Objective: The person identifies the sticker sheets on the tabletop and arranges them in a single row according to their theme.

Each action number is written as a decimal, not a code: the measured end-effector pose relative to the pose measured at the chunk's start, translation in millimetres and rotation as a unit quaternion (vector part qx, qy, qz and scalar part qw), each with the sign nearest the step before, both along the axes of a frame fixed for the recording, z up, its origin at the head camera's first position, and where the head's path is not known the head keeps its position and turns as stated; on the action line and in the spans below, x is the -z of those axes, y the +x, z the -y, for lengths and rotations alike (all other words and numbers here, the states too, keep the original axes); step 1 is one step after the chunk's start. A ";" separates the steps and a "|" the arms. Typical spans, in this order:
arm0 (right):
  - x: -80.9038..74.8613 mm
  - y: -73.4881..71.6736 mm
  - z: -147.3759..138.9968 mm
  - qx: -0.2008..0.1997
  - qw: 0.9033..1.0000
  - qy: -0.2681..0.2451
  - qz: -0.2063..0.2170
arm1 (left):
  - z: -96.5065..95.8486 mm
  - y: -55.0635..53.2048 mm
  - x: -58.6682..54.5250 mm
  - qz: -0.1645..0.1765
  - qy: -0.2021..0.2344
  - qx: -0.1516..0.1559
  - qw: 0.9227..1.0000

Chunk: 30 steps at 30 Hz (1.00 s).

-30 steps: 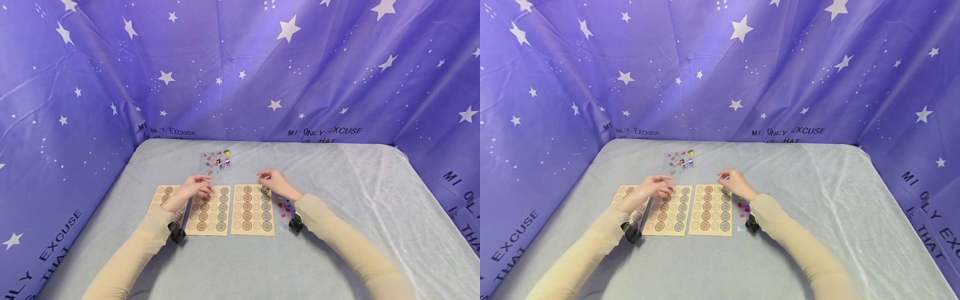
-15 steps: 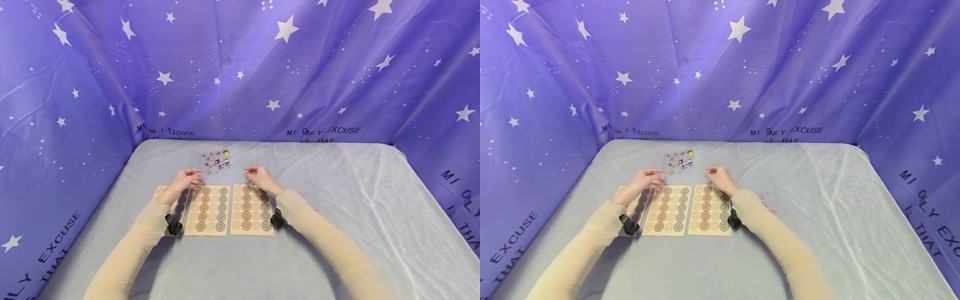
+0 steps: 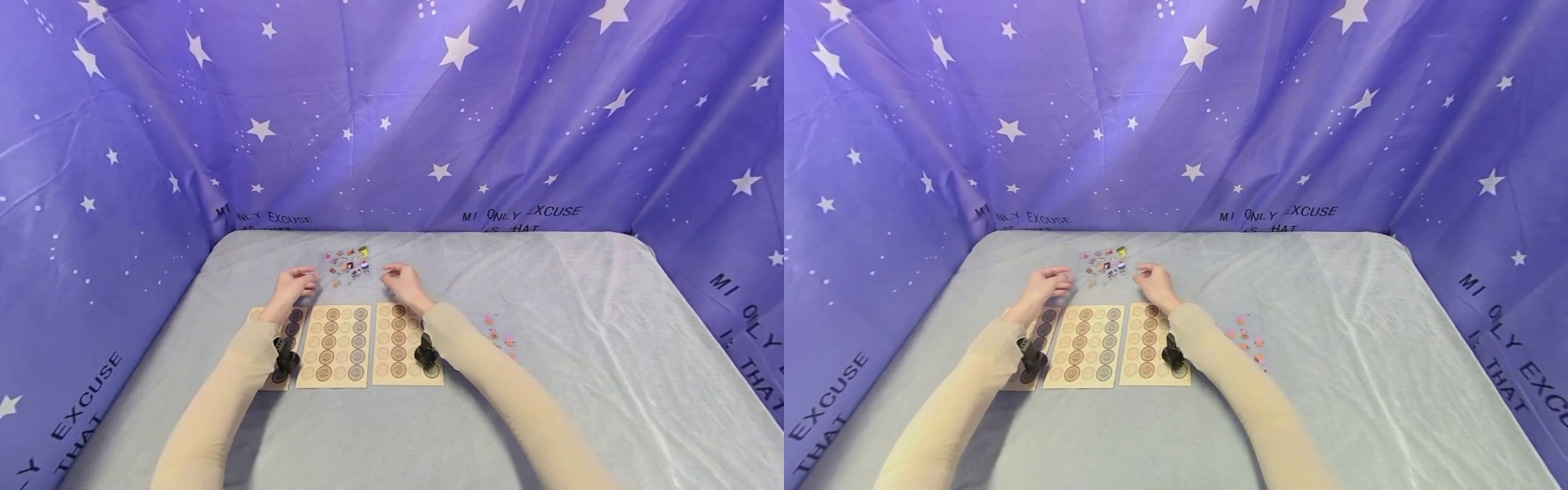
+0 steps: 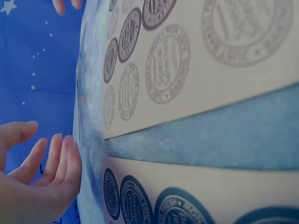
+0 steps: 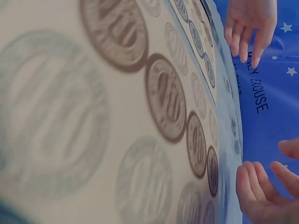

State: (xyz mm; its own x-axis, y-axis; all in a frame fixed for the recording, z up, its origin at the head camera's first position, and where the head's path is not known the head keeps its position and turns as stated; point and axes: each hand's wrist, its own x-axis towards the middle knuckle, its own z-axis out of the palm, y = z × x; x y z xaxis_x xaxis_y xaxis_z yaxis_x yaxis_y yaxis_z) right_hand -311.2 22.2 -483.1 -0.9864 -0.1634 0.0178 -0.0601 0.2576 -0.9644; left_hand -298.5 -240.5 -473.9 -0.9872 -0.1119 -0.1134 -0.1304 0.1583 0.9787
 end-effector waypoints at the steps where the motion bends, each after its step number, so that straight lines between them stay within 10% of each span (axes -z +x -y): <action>1: -13.5 8.4 2.5 0.008 1.000 0.006 0.012 | -1.9 2.0 -5.4 0.004 -0.004 -0.003 1.000; 4: 5.0 -7.2 11.2 0.028 1.000 0.002 0.007 | -12.2 10.0 -22.4 0.018 -0.024 -0.034 0.999; 7: 68.4 -54.7 15.4 0.019 0.999 -0.023 -0.032 | -19.6 12.1 -31.0 0.043 -0.076 -0.063 0.994; 10: 141.1 -113.9 22.2 0.023 0.999 -0.012 -0.040 | -6.2 -11.9 -0.9 0.024 -0.069 -0.061 0.995; 14: 192.0 -158.8 29.7 0.034 0.998 0.022 -0.040 | 23.4 -57.5 60.8 -0.009 -0.035 -0.050 0.998; 18: 201.5 -169.4 33.9 0.043 0.998 0.022 -0.042 | 40.8 -89.7 98.9 0.006 -0.047 -0.047 0.998; 24: 169.5 -146.2 37.4 0.048 0.999 0.015 -0.004 | 52.0 -119.4 133.0 0.006 -0.054 -0.052 0.997; 26: 162.5 -139.3 38.0 0.047 0.999 0.020 0.009 | 55.4 -125.5 140.3 0.004 -0.050 -0.041 0.998; 30: 199.6 -165.2 39.2 0.036 0.999 0.006 0.003 | 49.3 -125.2 135.3 0.025 -0.068 -0.039 0.997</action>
